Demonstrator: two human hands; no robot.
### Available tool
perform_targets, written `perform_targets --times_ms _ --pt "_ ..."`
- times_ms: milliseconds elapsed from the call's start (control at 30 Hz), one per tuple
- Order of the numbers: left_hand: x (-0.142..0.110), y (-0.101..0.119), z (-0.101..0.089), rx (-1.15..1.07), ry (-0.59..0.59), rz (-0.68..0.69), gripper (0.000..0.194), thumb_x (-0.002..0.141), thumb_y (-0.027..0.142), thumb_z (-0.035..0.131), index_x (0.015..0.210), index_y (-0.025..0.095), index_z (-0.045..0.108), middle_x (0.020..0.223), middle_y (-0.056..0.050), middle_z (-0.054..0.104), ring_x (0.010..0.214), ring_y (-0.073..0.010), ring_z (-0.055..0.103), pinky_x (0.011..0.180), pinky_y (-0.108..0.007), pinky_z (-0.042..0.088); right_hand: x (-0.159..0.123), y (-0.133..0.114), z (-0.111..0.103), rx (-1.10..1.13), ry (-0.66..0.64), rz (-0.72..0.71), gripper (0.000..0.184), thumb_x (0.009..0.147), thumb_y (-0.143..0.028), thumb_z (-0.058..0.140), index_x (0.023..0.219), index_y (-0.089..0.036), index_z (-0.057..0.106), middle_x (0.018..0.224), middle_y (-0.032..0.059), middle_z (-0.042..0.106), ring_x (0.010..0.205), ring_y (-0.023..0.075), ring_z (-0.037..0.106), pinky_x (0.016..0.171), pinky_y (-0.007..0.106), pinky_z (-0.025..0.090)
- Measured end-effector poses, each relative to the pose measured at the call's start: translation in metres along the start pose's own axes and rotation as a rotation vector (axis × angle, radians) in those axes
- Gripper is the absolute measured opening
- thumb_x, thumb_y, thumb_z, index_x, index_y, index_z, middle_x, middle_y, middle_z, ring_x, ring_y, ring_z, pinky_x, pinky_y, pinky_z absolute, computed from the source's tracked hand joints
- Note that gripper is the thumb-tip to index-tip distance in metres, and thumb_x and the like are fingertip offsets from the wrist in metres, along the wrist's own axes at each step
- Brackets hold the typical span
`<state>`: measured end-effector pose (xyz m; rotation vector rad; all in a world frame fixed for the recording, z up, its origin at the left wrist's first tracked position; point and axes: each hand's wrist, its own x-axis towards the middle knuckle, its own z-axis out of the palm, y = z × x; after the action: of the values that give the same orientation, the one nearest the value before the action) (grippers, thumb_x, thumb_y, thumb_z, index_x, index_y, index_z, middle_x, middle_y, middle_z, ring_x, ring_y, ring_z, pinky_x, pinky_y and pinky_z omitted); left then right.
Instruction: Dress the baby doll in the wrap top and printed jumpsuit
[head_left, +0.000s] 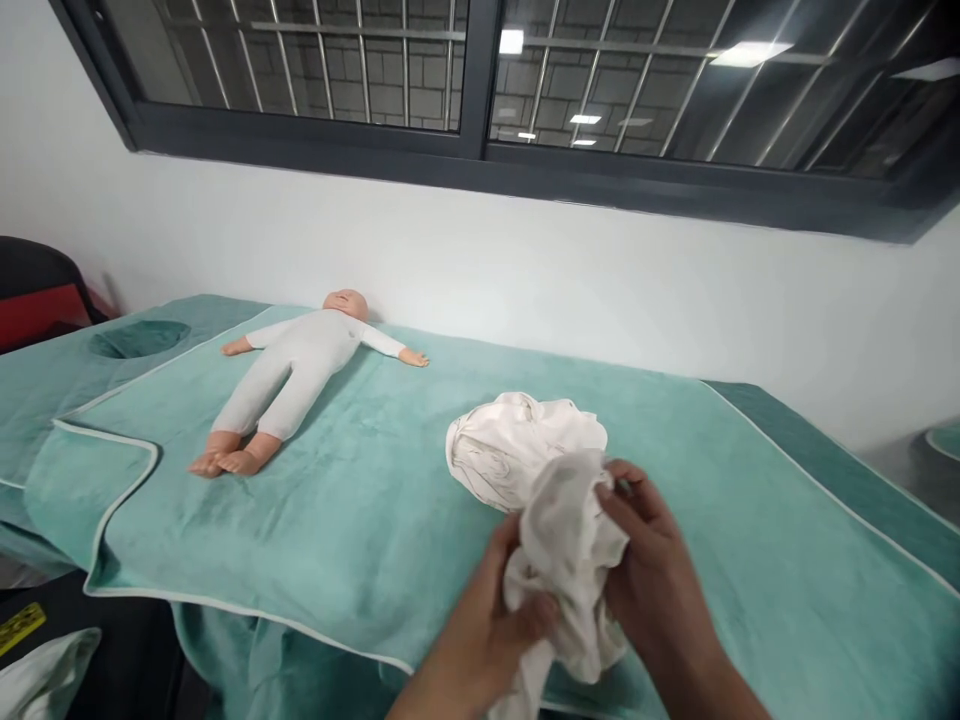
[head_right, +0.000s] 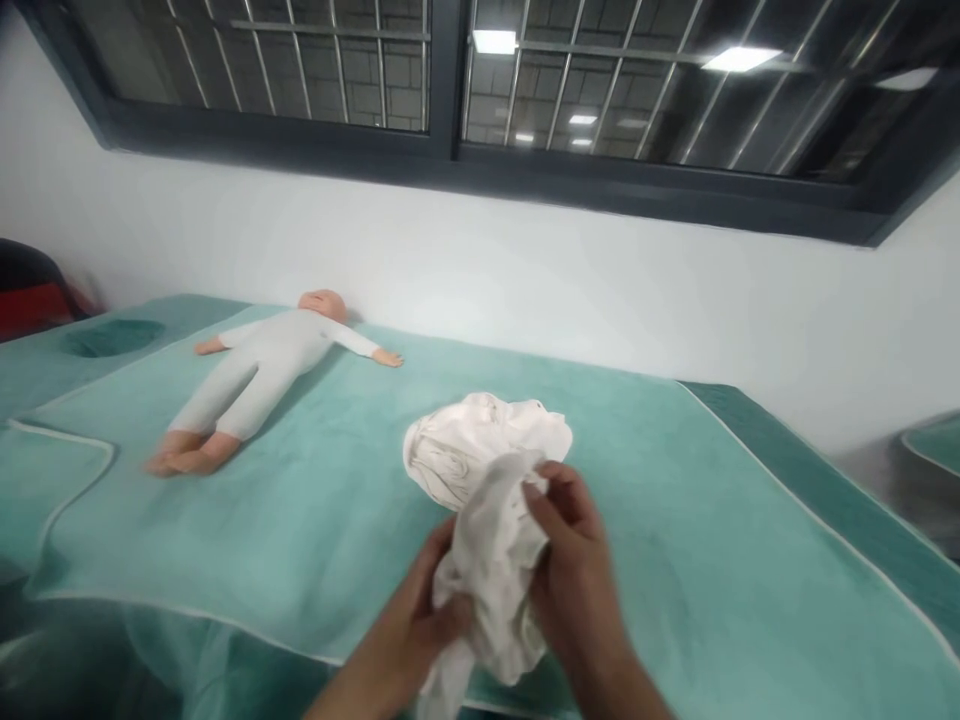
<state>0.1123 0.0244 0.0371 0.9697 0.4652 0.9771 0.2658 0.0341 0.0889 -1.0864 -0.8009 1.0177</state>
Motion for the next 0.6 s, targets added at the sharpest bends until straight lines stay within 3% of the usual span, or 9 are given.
perform_targets --times_ms 100,200,267,367,433,533,600 --pt "0.001 -0.005 0.023 -0.165 -0.135 -0.01 0.073 0.073 0.037 0.075 0.139 0.027 0.045 0.138 -0.01 0.054 0.128 -0.0311 0.049 0.108 -0.043 0.036 0.005 -0.012 -0.019 -0.263 0.039 -0.182 0.035 0.084 -0.041 0.061 0.116 -0.032 0.054 0.11 0.004 0.062 0.072 0.0179 0.062 0.056 0.028 0.05" --pt "0.009 -0.005 0.036 -0.154 -0.112 -0.033 0.064 0.075 0.025 0.071 0.136 0.026 0.051 0.128 -0.008 0.061 0.121 -0.03 0.054 0.103 -0.041 0.04 -0.003 -0.008 -0.039 -0.663 -0.179 -0.31 0.061 0.079 -0.041 0.067 0.136 -0.035 0.045 0.137 0.006 0.051 0.107 0.0277 0.061 0.078 0.034 0.055" --pt "0.015 -0.004 0.037 -0.121 -0.116 -0.019 0.053 0.076 0.02 0.066 0.129 0.023 0.059 0.119 -0.007 0.065 0.115 -0.0295 0.057 0.099 -0.04 0.043 -0.008 -0.003 -0.054 -0.866 -0.335 -0.395 0.06 0.081 -0.033 0.065 0.137 -0.037 0.044 0.142 0.0035 0.048 0.123 0.0289 0.053 0.093 0.037 0.051" --pt "0.027 0.0 0.022 0.102 -0.125 0.034 0.039 0.079 0.018 0.061 0.117 0.021 0.068 0.117 -0.008 0.067 0.115 -0.0287 0.056 0.102 -0.04 0.04 -0.004 -0.009 -0.083 -1.063 -0.431 -0.566 0.047 0.086 -0.023 0.052 0.13 -0.041 0.052 0.135 0.0014 0.054 0.12 0.0255 0.056 0.094 0.037 0.05" --pt "0.038 0.005 0.0 0.295 0.017 0.131 0.034 0.081 0.019 0.06 0.113 0.023 0.07 0.121 -0.007 0.065 0.12 -0.0268 0.052 0.11 -0.039 0.032 0.006 -0.026 -0.107 -1.203 -0.281 -0.711 0.043 0.085 -0.022 0.05 0.123 -0.04 0.057 0.126 0.0034 0.059 0.112 0.0267 0.06 0.089 0.04 0.051" --pt "0.061 0.017 -0.044 0.382 0.459 0.352 0.027 0.077 0.021 0.066 0.103 0.024 0.071 0.119 -0.007 0.063 0.123 -0.025 0.048 0.112 -0.034 0.027 0.026 -0.058 -0.142 -1.372 0.18 -0.869 0.042 0.08 -0.024 0.053 0.119 -0.034 0.061 0.12 0.0106 0.061 0.109 0.0326 0.059 0.088 0.047 0.048" --pt "0.077 0.024 -0.071 0.447 0.679 0.369 0.032 0.073 0.022 0.07 0.105 0.023 0.068 0.122 -0.008 0.059 0.12 -0.0259 0.049 0.106 -0.034 0.032 0.04 -0.066 -0.161 -1.492 0.359 -0.866 0.043 0.079 -0.025 0.052 0.121 -0.031 0.061 0.12 0.0144 0.06 0.111 0.0359 0.057 0.088 0.049 0.047"
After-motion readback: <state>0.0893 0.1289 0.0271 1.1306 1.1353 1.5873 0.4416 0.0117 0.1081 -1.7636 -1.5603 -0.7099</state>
